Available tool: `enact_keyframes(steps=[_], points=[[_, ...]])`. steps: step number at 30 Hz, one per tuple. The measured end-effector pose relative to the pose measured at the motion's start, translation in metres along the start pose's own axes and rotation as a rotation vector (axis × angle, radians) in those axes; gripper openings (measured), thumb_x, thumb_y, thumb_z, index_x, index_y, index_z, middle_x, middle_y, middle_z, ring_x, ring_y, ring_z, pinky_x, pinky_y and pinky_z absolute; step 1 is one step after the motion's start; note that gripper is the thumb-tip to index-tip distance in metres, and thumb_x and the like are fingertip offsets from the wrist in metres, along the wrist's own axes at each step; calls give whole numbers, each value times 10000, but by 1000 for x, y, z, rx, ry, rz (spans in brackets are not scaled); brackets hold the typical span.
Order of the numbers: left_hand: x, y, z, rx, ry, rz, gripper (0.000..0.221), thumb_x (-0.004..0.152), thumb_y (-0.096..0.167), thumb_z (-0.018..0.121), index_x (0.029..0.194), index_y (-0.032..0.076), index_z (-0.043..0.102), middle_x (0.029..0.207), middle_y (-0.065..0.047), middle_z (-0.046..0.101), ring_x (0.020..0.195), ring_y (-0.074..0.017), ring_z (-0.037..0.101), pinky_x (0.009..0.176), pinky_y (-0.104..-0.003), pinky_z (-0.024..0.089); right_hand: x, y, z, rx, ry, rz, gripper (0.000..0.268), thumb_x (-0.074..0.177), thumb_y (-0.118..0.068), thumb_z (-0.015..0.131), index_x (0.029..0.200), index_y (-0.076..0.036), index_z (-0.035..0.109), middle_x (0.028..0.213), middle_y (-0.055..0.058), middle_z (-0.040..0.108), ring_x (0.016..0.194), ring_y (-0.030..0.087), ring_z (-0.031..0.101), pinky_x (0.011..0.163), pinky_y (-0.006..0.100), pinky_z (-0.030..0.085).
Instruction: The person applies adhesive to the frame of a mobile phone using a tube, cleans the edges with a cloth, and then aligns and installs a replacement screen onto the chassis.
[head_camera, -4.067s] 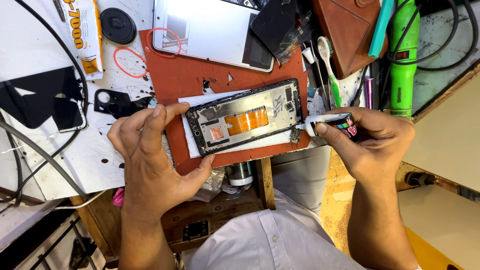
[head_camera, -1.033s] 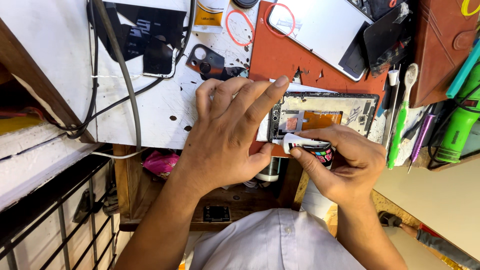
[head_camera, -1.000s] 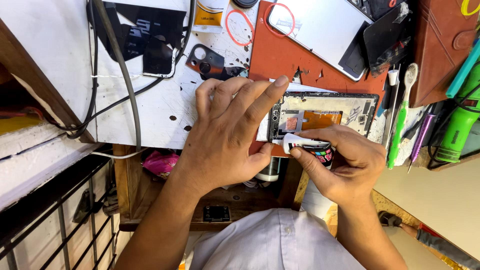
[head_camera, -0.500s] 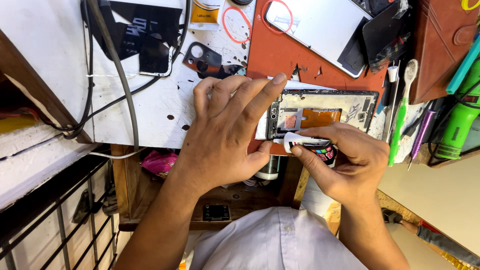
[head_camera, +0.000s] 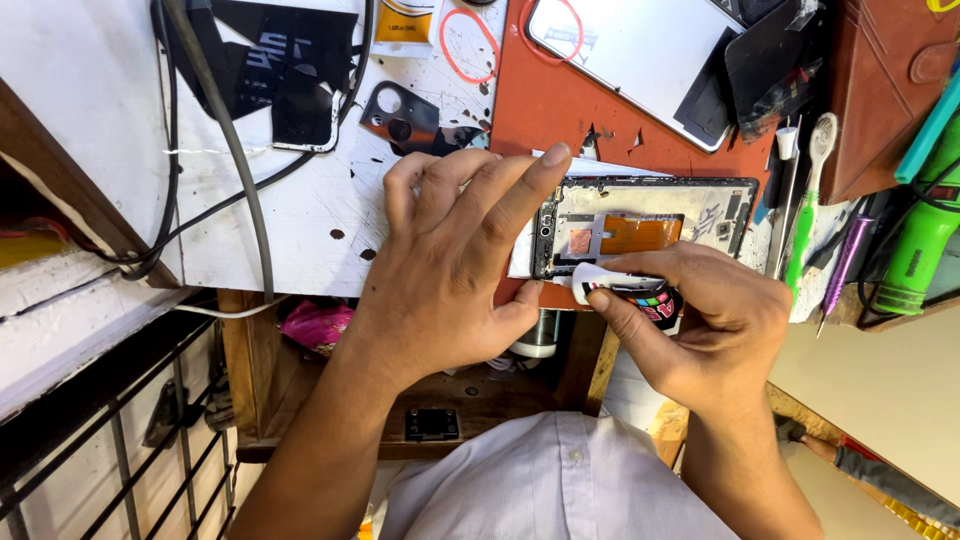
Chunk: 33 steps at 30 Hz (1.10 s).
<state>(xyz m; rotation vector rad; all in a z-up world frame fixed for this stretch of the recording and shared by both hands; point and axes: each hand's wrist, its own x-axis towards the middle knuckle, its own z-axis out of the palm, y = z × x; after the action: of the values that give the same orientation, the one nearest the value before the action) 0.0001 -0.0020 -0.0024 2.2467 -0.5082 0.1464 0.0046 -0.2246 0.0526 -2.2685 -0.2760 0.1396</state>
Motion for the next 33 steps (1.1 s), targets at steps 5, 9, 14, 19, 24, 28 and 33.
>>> enact_keyframes(steps=[5, 9, 14, 19, 24, 28, 33], points=[[0, 0, 0, -1, -5, 1, 1122, 801, 210, 878, 1636, 179, 129, 1482, -71, 488, 1373, -283, 465, 1199, -557, 267, -1, 0, -2, -11, 5, 6, 254, 777, -57, 889, 984, 7, 755, 809, 79, 715, 650, 100, 586, 563, 203, 423], [0, 0, 1, -8, -5, 1, 1127, 783, 205, 873, 1629, 178, 129, 1479, -72, 491, 1371, -288, 462, 1197, -556, 264, -1, 1, -5, -22, 2, 19, 256, 780, -58, 888, 993, 6, 760, 778, 68, 693, 611, 83, 568, 556, 204, 411], [0, 0, 1, 4, -6, -4, 1125, 782, 206, 874, 1628, 175, 133, 1469, -80, 491, 1373, -289, 459, 1195, -557, 263, 0, -1, -8, -39, 0, 31, 259, 774, -59, 889, 992, 6, 765, 751, 59, 681, 612, 83, 543, 537, 205, 391], [0, -1, 2, 1, -5, -2, 1125, 770, 212, 876, 1620, 173, 141, 1466, -82, 493, 1367, -287, 460, 1191, -554, 262, 0, -2, -11, -29, 4, 47, 242, 789, -63, 879, 990, -6, 758, 797, 55, 705, 607, 68, 551, 565, 214, 383], [-1, -1, 3, 18, -10, -5, 1133, 797, 252, 901, 1626, 175, 131, 1471, -75, 494, 1376, -281, 464, 1197, -554, 263, -1, 0, -15, -84, 6, 64, 258, 766, -62, 896, 984, -7, 769, 674, 39, 605, 562, 75, 472, 515, 224, 324], [0, -1, 3, 23, -6, -2, 1136, 801, 252, 904, 1627, 176, 128, 1465, -75, 496, 1365, -281, 467, 1195, -555, 263, -1, 1, -17, -79, 9, 80, 232, 787, -59, 886, 985, -14, 774, 675, 29, 614, 563, 62, 468, 486, 208, 308], [0, -1, 2, 29, -13, -2, 1139, 797, 259, 904, 1626, 181, 127, 1456, -71, 500, 1352, -276, 473, 1183, -555, 267, -1, 2, -20, -87, 10, 79, 233, 788, -59, 881, 988, -16, 770, 710, 34, 649, 542, 48, 489, 512, 210, 330]])
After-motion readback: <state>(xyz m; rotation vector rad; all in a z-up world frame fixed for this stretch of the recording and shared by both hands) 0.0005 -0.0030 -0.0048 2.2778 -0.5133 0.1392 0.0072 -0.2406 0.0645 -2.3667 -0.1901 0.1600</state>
